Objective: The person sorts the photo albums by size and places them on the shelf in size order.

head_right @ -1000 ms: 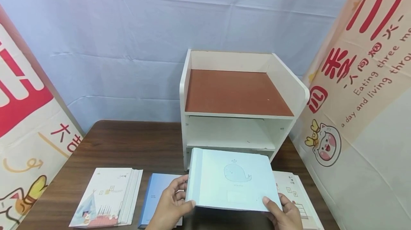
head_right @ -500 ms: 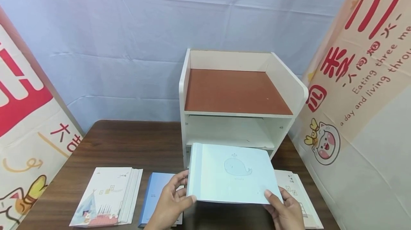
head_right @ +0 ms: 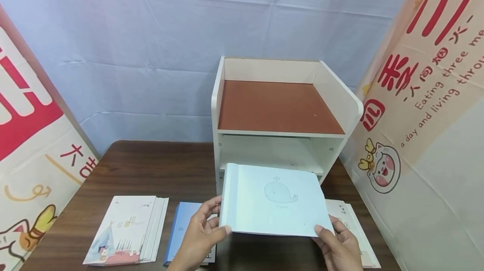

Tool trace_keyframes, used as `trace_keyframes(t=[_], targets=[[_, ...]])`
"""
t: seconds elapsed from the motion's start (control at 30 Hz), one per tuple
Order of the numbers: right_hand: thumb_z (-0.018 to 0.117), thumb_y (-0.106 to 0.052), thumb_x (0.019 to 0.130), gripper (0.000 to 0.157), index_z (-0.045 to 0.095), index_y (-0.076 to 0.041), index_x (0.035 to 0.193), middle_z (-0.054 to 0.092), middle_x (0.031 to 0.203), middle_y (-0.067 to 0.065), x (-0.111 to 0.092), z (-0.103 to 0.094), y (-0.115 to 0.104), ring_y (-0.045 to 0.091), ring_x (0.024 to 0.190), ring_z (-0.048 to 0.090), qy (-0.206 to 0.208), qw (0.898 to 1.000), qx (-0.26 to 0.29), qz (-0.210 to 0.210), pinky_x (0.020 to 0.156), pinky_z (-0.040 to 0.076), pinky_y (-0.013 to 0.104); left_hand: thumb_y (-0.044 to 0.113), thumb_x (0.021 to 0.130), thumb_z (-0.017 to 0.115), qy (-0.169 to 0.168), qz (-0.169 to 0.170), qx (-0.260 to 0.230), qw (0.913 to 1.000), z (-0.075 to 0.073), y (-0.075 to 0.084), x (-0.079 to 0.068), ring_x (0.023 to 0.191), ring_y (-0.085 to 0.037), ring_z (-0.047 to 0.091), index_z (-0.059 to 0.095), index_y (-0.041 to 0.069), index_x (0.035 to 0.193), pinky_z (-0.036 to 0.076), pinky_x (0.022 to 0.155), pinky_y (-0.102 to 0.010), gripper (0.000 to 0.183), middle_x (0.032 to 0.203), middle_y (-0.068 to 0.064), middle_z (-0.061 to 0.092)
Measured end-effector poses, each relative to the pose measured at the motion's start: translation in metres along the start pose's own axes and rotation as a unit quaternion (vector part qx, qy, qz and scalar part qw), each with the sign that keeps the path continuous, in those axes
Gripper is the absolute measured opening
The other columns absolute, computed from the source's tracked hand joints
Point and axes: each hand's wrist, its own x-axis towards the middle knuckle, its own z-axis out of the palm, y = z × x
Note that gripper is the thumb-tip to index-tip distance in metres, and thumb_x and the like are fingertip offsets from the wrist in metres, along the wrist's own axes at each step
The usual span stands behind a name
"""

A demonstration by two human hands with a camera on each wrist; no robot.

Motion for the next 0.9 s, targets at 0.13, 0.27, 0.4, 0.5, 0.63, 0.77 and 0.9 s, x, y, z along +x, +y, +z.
trace_keyframes(t=[0.13, 0.27, 0.4, 0.5, 0.63, 0.77, 0.9], targets=[[0.047, 0.012, 0.091, 0.031, 0.067, -0.009, 0.101, 0.065, 0.1, 0.007, -0.001, 0.002, -0.005, 0.019, 0.086, 0.065, -0.017, 1.0, 0.011, -0.022, 0.072, 0.053, 0.029, -0.01, 0.076, 0.063, -0.002, 0.009, 0.015, 0.9998, 0.002, 0.004, 0.002, 0.097, -0.031, 0.057, 0.031, -0.006, 0.137, 0.05, 0.081, -0.037, 0.069, 0.114, -0.022, 0.045], [0.045, 0.014, 0.091, 0.033, 0.066, -0.008, 0.105, 0.065, 0.102, 0.008, 0.0, 0.005, -0.011, 0.021, 0.087, 0.065, -0.037, 0.999, 0.004, -0.035, 0.073, 0.052, 0.03, -0.009, 0.075, 0.064, -0.004, 0.013, 0.03, 0.9994, 0.003, 0.009, 0.004, 0.096, -0.03, 0.056, 0.031, -0.005, 0.137, 0.051, 0.078, -0.036, 0.07, 0.115, -0.021, 0.045], [0.044, 0.014, 0.091, 0.034, 0.065, -0.007, 0.107, 0.064, 0.105, 0.009, 0.002, 0.008, -0.017, 0.022, 0.09, 0.065, -0.047, 0.998, 0.002, -0.04, 0.074, 0.052, 0.03, -0.008, 0.076, 0.064, -0.002, 0.008, 0.028, 0.9996, 0.003, 0.014, 0.005, 0.097, -0.03, 0.056, 0.031, -0.003, 0.137, 0.051, 0.079, -0.037, 0.07, 0.116, -0.02, 0.046], [0.044, 0.015, 0.091, 0.033, 0.065, -0.005, 0.108, 0.064, 0.107, 0.009, 0.004, 0.01, -0.021, 0.022, 0.091, 0.064, -0.049, 0.998, 0.008, -0.044, 0.075, 0.052, 0.031, -0.007, 0.076, 0.065, -0.002, 0.009, 0.032, 0.9994, 0.004, 0.017, 0.007, 0.097, -0.03, 0.056, 0.031, -0.003, 0.137, 0.05, 0.081, -0.036, 0.07, 0.115, -0.02, 0.046], [0.042, 0.017, 0.09, 0.033, 0.063, -0.002, 0.108, 0.063, 0.106, 0.01, 0.007, 0.012, -0.025, 0.022, 0.09, 0.065, -0.062, 0.996, 0.031, -0.055, 0.076, 0.051, 0.031, -0.006, 0.078, 0.065, -0.015, 0.03, 0.045, 0.9984, 0.006, 0.022, 0.012, 0.096, -0.03, 0.056, 0.031, -0.004, 0.137, 0.05, 0.081, -0.036, 0.068, 0.115, -0.021, 0.046], [0.041, 0.017, 0.091, 0.032, 0.062, 0.001, 0.109, 0.063, 0.105, 0.012, 0.01, 0.014, -0.028, 0.022, 0.089, 0.065, -0.072, 0.995, 0.044, -0.058, 0.075, 0.052, 0.03, -0.006, 0.078, 0.064, -0.027, 0.046, 0.045, 0.9975, 0.008, 0.025, 0.016, 0.095, -0.03, 0.055, 0.031, -0.003, 0.137, 0.05, 0.081, -0.035, 0.068, 0.115, -0.021, 0.046], [0.04, 0.017, 0.091, 0.032, 0.062, 0.001, 0.108, 0.063, 0.104, 0.012, 0.014, 0.014, -0.032, 0.022, 0.088, 0.065, -0.073, 0.994, 0.05, -0.056, 0.075, 0.052, 0.03, -0.006, 0.078, 0.065, -0.03, 0.051, 0.045, 0.9973, 0.011, 0.027, 0.018, 0.095, -0.029, 0.055, 0.032, -0.003, 0.137, 0.05, 0.082, -0.034, 0.067, 0.115, -0.021, 0.045]])
